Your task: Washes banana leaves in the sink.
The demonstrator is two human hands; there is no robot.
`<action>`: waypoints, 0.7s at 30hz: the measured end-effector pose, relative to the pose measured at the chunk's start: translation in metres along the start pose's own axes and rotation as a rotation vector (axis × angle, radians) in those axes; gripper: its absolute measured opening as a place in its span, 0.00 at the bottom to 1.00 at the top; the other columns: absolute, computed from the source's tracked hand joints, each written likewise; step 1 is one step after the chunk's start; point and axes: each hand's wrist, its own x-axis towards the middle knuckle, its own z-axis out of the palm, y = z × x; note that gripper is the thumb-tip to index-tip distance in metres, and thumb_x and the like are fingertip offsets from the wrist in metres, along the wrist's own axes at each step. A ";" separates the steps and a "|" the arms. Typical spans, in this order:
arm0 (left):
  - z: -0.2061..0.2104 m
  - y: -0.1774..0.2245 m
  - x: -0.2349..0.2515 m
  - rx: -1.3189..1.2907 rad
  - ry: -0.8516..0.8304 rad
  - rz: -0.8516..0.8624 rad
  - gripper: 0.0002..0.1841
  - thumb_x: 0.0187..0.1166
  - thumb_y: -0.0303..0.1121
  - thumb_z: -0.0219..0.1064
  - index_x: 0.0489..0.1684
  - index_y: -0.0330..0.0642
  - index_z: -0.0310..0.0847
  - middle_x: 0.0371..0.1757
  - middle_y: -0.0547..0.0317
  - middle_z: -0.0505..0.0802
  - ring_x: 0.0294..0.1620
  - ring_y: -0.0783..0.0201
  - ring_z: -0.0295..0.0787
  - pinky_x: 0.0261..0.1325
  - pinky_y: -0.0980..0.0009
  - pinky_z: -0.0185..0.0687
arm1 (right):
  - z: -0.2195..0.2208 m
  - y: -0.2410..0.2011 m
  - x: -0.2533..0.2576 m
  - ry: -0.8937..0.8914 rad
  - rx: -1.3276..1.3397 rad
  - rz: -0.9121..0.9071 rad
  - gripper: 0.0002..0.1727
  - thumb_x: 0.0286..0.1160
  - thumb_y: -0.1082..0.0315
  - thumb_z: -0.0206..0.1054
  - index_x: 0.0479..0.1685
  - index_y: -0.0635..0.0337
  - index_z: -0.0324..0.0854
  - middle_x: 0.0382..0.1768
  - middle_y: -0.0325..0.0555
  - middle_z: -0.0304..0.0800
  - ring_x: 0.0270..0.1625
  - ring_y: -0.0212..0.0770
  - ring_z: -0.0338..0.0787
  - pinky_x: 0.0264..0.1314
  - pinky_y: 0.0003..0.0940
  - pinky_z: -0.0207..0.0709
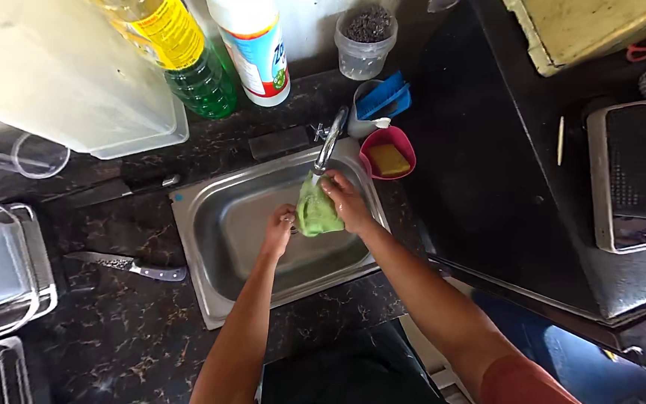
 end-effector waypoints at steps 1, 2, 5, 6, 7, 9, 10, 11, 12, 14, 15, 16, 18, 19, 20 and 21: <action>-0.005 0.005 -0.005 -0.009 -0.004 0.007 0.16 0.85 0.38 0.52 0.48 0.42 0.86 0.42 0.62 0.91 0.45 0.69 0.87 0.54 0.64 0.86 | 0.002 0.003 0.001 0.027 0.068 0.021 0.18 0.92 0.51 0.53 0.70 0.46 0.77 0.49 0.44 0.89 0.45 0.38 0.90 0.47 0.42 0.88; -0.009 0.012 -0.010 0.029 -0.034 0.003 0.19 0.85 0.46 0.57 0.56 0.43 0.85 0.47 0.61 0.92 0.49 0.68 0.88 0.57 0.64 0.86 | 0.004 0.004 0.002 0.046 0.111 0.034 0.18 0.93 0.51 0.53 0.71 0.44 0.76 0.50 0.42 0.89 0.46 0.36 0.90 0.49 0.40 0.88; -0.014 0.031 -0.019 0.207 -0.103 -0.081 0.23 0.75 0.36 0.76 0.67 0.42 0.77 0.52 0.53 0.93 0.51 0.62 0.92 0.57 0.58 0.91 | 0.011 0.001 0.005 0.103 0.095 0.021 0.18 0.93 0.50 0.51 0.71 0.44 0.76 0.51 0.41 0.88 0.46 0.34 0.90 0.49 0.38 0.87; -0.019 0.029 -0.020 0.208 -0.123 -0.099 0.22 0.76 0.33 0.75 0.68 0.42 0.77 0.53 0.53 0.93 0.52 0.61 0.92 0.58 0.58 0.90 | 0.012 0.002 0.006 0.113 0.067 -0.003 0.18 0.94 0.51 0.51 0.71 0.44 0.76 0.51 0.41 0.88 0.47 0.33 0.89 0.49 0.37 0.86; -0.026 0.023 -0.021 0.159 -0.146 -0.113 0.20 0.78 0.32 0.73 0.66 0.42 0.77 0.52 0.54 0.93 0.51 0.62 0.92 0.58 0.59 0.89 | 0.012 0.003 0.005 0.118 0.043 -0.027 0.18 0.94 0.51 0.51 0.71 0.45 0.76 0.53 0.40 0.87 0.48 0.32 0.88 0.50 0.35 0.86; -0.044 0.013 -0.023 0.076 -0.206 -0.170 0.16 0.79 0.33 0.72 0.63 0.40 0.80 0.52 0.55 0.93 0.53 0.63 0.91 0.61 0.60 0.88 | 0.010 0.012 0.005 0.151 0.045 -0.037 0.17 0.93 0.51 0.52 0.69 0.44 0.77 0.52 0.40 0.88 0.48 0.32 0.89 0.50 0.35 0.86; -0.053 0.010 -0.024 0.083 -0.231 -0.210 0.16 0.79 0.33 0.72 0.61 0.40 0.80 0.52 0.55 0.93 0.53 0.63 0.90 0.61 0.60 0.88 | 0.008 0.019 0.004 0.180 0.074 -0.009 0.18 0.93 0.50 0.52 0.70 0.44 0.77 0.53 0.40 0.88 0.50 0.34 0.89 0.52 0.37 0.87; -0.060 0.007 -0.025 0.120 -0.243 -0.246 0.15 0.81 0.35 0.71 0.60 0.39 0.82 0.52 0.54 0.92 0.54 0.63 0.90 0.62 0.60 0.87 | 0.006 0.026 0.004 0.220 0.110 0.037 0.18 0.93 0.50 0.52 0.71 0.44 0.76 0.56 0.40 0.88 0.53 0.35 0.89 0.55 0.41 0.87; -0.066 0.006 -0.025 0.167 -0.239 -0.277 0.15 0.83 0.37 0.69 0.61 0.39 0.82 0.54 0.53 0.92 0.55 0.62 0.89 0.63 0.58 0.85 | 0.004 0.034 0.004 0.265 0.148 0.093 0.19 0.93 0.49 0.52 0.71 0.44 0.75 0.58 0.41 0.87 0.56 0.37 0.89 0.57 0.44 0.86; -0.076 0.005 -0.023 0.245 -0.205 -0.299 0.15 0.86 0.38 0.65 0.63 0.40 0.82 0.54 0.51 0.92 0.54 0.61 0.89 0.63 0.57 0.85 | 0.002 0.048 0.005 0.334 0.221 0.186 0.19 0.93 0.49 0.53 0.72 0.45 0.75 0.62 0.42 0.87 0.62 0.40 0.88 0.62 0.50 0.84; -0.080 0.007 -0.021 0.282 -0.174 -0.303 0.15 0.86 0.39 0.65 0.64 0.41 0.81 0.51 0.50 0.92 0.51 0.60 0.90 0.59 0.56 0.86 | 0.002 0.053 0.006 0.358 0.258 0.208 0.19 0.93 0.50 0.53 0.73 0.45 0.75 0.62 0.43 0.86 0.63 0.41 0.87 0.64 0.51 0.83; -0.083 0.011 -0.016 0.331 -0.127 -0.299 0.15 0.86 0.40 0.66 0.63 0.42 0.81 0.48 0.49 0.92 0.47 0.58 0.89 0.54 0.55 0.86 | 0.001 0.057 0.006 0.382 0.291 0.215 0.19 0.93 0.51 0.53 0.72 0.46 0.75 0.62 0.43 0.87 0.63 0.41 0.87 0.64 0.51 0.83; -0.091 0.019 -0.001 0.455 0.002 -0.251 0.18 0.83 0.45 0.69 0.59 0.42 0.83 0.43 0.48 0.93 0.42 0.55 0.90 0.49 0.50 0.86 | -0.001 0.061 0.010 0.431 0.308 0.189 0.18 0.93 0.53 0.53 0.71 0.47 0.75 0.62 0.42 0.86 0.64 0.40 0.86 0.66 0.50 0.83; -0.093 0.022 0.010 0.520 0.079 -0.223 0.20 0.81 0.48 0.71 0.59 0.42 0.84 0.43 0.48 0.93 0.42 0.53 0.90 0.50 0.47 0.86 | -0.003 0.066 0.014 0.450 0.262 0.185 0.18 0.93 0.53 0.52 0.71 0.48 0.74 0.63 0.43 0.85 0.65 0.40 0.86 0.67 0.50 0.82; -0.094 0.022 0.021 0.596 0.156 -0.197 0.22 0.79 0.50 0.73 0.60 0.43 0.84 0.45 0.47 0.93 0.45 0.49 0.91 0.52 0.42 0.86 | -0.006 0.071 0.017 0.464 0.172 0.210 0.20 0.93 0.52 0.52 0.73 0.50 0.73 0.66 0.46 0.84 0.67 0.42 0.84 0.69 0.52 0.80; -0.092 0.022 0.030 0.693 0.223 -0.184 0.25 0.77 0.53 0.73 0.64 0.44 0.84 0.50 0.46 0.93 0.52 0.46 0.91 0.58 0.38 0.84 | -0.009 0.076 0.019 0.458 0.027 0.269 0.23 0.93 0.50 0.51 0.77 0.51 0.71 0.71 0.51 0.81 0.71 0.47 0.82 0.71 0.56 0.78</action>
